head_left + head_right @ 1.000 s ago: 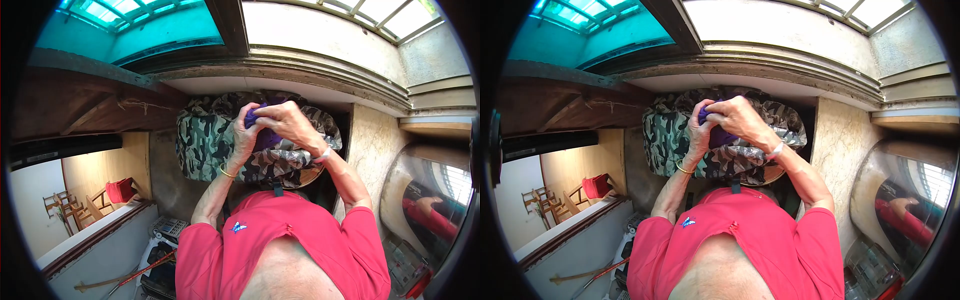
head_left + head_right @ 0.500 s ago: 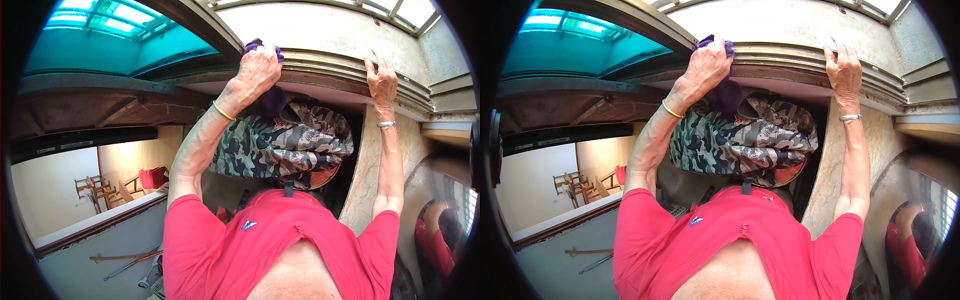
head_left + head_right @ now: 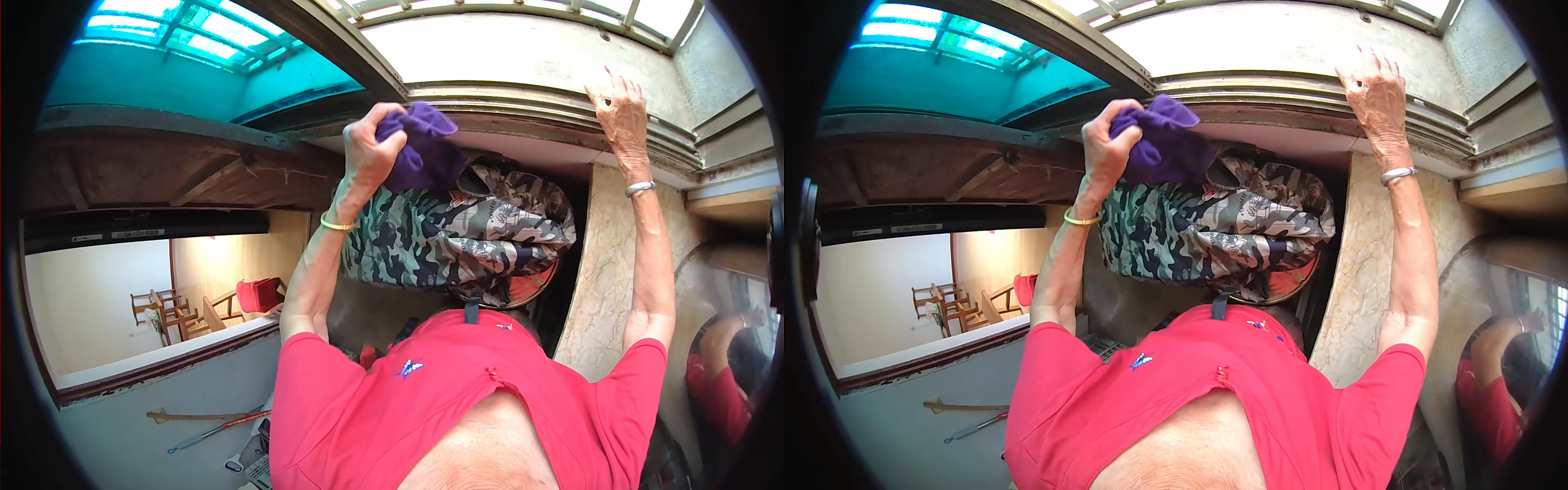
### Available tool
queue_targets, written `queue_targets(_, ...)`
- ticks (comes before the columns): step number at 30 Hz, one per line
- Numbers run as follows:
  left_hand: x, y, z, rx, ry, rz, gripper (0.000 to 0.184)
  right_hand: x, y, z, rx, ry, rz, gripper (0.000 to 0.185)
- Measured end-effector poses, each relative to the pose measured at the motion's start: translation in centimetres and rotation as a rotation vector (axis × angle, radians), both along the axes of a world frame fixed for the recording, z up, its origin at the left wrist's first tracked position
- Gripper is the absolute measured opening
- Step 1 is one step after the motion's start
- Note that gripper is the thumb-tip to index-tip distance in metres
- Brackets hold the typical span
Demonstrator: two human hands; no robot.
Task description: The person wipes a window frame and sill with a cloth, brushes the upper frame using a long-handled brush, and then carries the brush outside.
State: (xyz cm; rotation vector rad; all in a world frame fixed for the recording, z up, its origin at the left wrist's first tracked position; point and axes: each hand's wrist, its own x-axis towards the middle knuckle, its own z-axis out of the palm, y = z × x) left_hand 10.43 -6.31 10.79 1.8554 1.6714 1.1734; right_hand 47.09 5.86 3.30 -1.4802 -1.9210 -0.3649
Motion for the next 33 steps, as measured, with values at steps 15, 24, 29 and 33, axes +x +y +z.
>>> queue_targets(15,9.8,4.8,-6.9,0.545,0.302,-0.126,0.034,-0.5,-0.3,-0.3,-0.022,-0.090,-0.031,0.043)
queue_targets(24,11.1,4.5,-7.5,0.632,0.432,-0.396,0.049,0.2,0.2,-0.7,-0.037,-0.078,-0.012,0.042)
queue_targets(29,3.9,4.0,-7.0,0.587,0.682,-0.233,0.054,0.6,0.3,-0.9,-0.070,-0.074,-0.010,0.043)
queue_targets(33,-2.4,0.9,-2.7,0.263,0.822,-0.004,0.047,0.3,0.3,-0.7,-0.068,-0.095,-0.028,0.043)
